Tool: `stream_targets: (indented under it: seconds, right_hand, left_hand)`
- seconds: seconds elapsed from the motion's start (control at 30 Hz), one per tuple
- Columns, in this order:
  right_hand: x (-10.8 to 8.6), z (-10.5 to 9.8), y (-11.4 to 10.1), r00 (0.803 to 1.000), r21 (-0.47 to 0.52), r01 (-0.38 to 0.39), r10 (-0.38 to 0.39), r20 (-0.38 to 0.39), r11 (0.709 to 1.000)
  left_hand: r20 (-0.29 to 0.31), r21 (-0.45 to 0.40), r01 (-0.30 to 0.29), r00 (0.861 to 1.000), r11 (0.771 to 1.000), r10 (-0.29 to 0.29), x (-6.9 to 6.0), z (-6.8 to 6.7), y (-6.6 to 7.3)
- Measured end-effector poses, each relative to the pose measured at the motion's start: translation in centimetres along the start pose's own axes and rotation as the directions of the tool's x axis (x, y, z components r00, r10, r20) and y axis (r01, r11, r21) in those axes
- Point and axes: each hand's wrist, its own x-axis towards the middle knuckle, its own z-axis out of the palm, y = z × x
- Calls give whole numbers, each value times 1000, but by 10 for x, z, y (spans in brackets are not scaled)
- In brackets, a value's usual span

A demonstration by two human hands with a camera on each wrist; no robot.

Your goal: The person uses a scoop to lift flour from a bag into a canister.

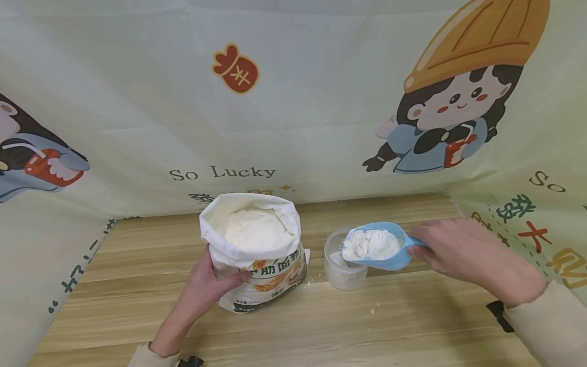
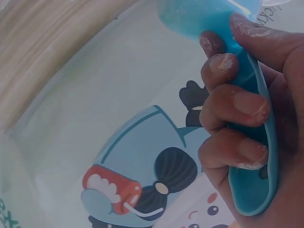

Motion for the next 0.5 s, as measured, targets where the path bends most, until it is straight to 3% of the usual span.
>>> stream_targets:
  seconds: [0.5]
  right_hand:
    - [9, -12, -8, 1000, -47, 15, -14, 24, 999]
  left_hand:
    - [0, 4, 2, 1000, 1000, -2, 0, 0, 0]
